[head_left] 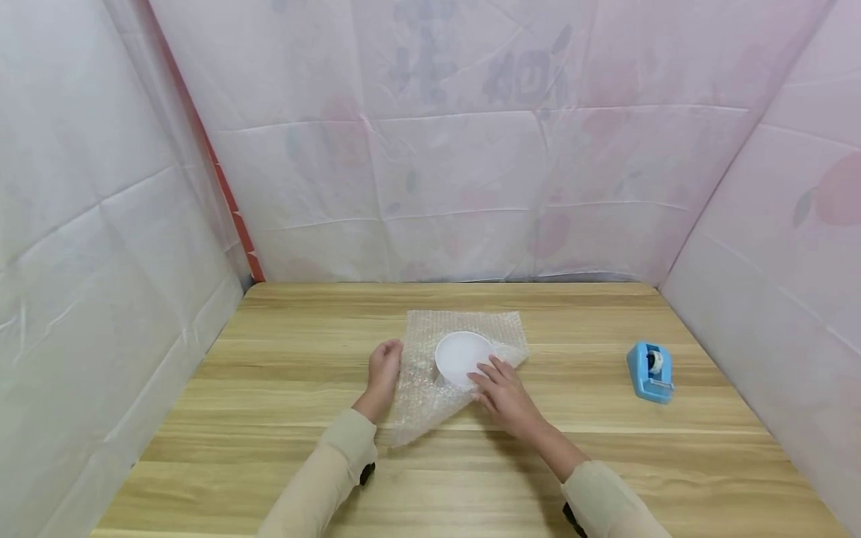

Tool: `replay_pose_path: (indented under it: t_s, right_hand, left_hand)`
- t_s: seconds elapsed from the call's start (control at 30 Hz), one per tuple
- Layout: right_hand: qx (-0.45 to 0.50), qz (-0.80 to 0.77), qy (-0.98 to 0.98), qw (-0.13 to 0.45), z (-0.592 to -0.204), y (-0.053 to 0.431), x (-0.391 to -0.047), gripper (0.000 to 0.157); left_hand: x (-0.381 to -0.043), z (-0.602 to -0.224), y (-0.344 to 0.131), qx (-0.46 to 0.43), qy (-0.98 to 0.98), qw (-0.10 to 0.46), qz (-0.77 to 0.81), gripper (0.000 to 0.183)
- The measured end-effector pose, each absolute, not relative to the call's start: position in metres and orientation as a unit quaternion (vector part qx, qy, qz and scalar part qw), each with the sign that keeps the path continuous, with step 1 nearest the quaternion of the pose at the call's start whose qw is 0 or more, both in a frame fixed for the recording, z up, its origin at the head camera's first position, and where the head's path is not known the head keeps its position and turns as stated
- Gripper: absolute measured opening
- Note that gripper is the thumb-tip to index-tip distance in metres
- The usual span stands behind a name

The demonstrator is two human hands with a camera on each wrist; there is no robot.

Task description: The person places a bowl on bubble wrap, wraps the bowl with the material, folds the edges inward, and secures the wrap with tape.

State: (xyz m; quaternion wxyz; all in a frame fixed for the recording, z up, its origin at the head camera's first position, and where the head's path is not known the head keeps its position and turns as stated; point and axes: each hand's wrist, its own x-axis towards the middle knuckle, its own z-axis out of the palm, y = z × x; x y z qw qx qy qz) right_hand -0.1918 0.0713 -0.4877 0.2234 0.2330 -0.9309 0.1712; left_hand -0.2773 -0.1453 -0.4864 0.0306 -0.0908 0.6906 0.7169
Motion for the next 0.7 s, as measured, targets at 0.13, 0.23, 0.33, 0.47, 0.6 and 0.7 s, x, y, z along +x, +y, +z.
replay_pose_path:
  t_s: [0.13, 0.23, 0.33, 0.47, 0.6, 0.7]
  right_hand:
    - [0.245, 0.152, -0.927, 0.238, -0.489, 0.072, -0.193, 0.030]
    - [0.234, 0.148, -0.937, 0.214, -0.484, 0.070, -0.192, 0.029]
    - [0.229, 0.141, -0.939, 0.213, -0.484, 0.069, -0.192, 0.025]
    - [0.238, 0.138, -0.932, 0.236, -0.486, 0.070, -0.193, 0.019]
    - [0.253, 0.135, -0.921, 0.263, -0.489, 0.072, -0.195, 0.016]
    - [0.263, 0.128, -0.914, 0.281, -0.491, 0.073, -0.196, 0.015]
  left_hand:
    - [-0.284, -0.489, -0.146, -0.102, 0.703, 0.022, 0.704, 0.040]
    - [-0.288, -0.488, -0.147, -0.107, 0.695, 0.039, 0.710, 0.044]
    - [-0.293, -0.489, -0.146, -0.108, 0.688, 0.047, 0.716, 0.045]
    - [-0.297, -0.490, -0.144, -0.109, 0.680, 0.058, 0.723, 0.045]
    - [-0.299, -0.490, -0.143, -0.110, 0.668, 0.062, 0.734, 0.044]
    - [-0.299, -0.492, -0.142, -0.114, 0.665, 0.060, 0.735, 0.043]
